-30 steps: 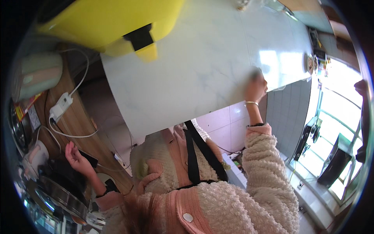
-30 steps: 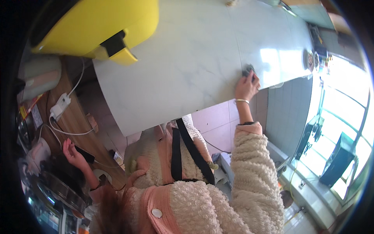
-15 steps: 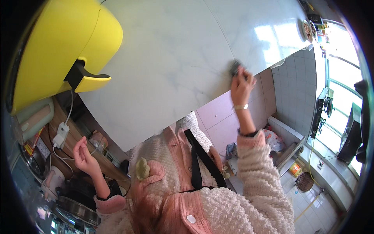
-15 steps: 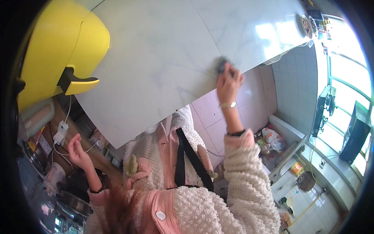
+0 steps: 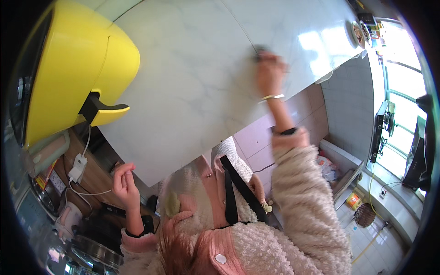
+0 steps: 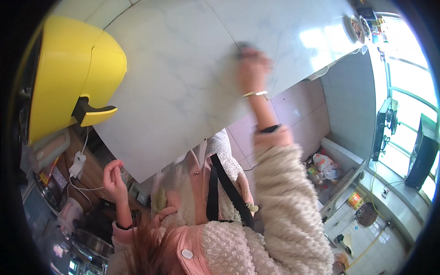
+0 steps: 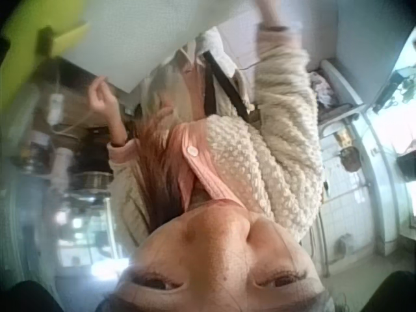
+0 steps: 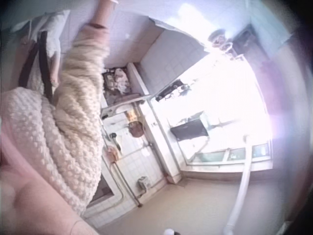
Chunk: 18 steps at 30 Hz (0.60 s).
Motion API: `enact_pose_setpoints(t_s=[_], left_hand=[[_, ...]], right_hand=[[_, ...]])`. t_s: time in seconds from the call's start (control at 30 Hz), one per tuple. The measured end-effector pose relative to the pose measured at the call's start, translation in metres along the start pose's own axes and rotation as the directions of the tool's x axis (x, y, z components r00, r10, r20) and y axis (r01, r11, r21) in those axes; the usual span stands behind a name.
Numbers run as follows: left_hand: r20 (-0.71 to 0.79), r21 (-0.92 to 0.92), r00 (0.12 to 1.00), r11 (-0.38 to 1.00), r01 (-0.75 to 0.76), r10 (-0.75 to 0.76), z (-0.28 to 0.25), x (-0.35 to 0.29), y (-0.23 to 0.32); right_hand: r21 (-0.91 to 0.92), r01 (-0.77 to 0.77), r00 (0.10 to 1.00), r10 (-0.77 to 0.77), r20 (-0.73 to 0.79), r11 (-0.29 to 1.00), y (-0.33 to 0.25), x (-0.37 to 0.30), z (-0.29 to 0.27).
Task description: The person wipes a white countertop with a steel wool pad, then moves two plates of food to a wooden table. They continue wiping the countertop, then rinse the pad and a cloth under the sink faucet.
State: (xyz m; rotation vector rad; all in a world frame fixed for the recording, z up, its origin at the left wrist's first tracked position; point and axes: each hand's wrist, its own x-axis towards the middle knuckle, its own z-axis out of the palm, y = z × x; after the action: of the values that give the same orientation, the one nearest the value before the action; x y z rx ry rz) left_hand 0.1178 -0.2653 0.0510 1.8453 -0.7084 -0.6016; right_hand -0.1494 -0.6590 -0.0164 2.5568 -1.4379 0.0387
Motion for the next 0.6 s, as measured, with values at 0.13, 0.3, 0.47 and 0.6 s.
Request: enact_pose_setpoints(t_s=[0.13,0.3,0.47,0.6], left_hand=[[-0.019,-0.016,0.998,0.998,0.063,-0.063,-0.004,-0.010,-0.011],[-0.038,-0.056,0.992,0.991,0.121,-0.123,0.002,-0.007,0.001],[0.022,0.008,0.998,0.998,0.059,-0.059,0.013,0.007,0.017],[-0.018,0.009,0.994,0.994,0.110,-0.110,0.020,0.011,0.006]], right_hand=[[0.382,-0.388,0.912,0.410,0.027,0.839,0.073,0.069,0.017],[0.442,0.346,0.912,-0.187,-0.365,0.828,-0.167,0.059,-0.001],[0.618,0.512,0.858,-0.327,-0.395,0.596,-0.201,0.043,-0.008],[0.276,-0.049,0.995,0.070,-0.068,0.960,-0.004,0.126,0.015]])
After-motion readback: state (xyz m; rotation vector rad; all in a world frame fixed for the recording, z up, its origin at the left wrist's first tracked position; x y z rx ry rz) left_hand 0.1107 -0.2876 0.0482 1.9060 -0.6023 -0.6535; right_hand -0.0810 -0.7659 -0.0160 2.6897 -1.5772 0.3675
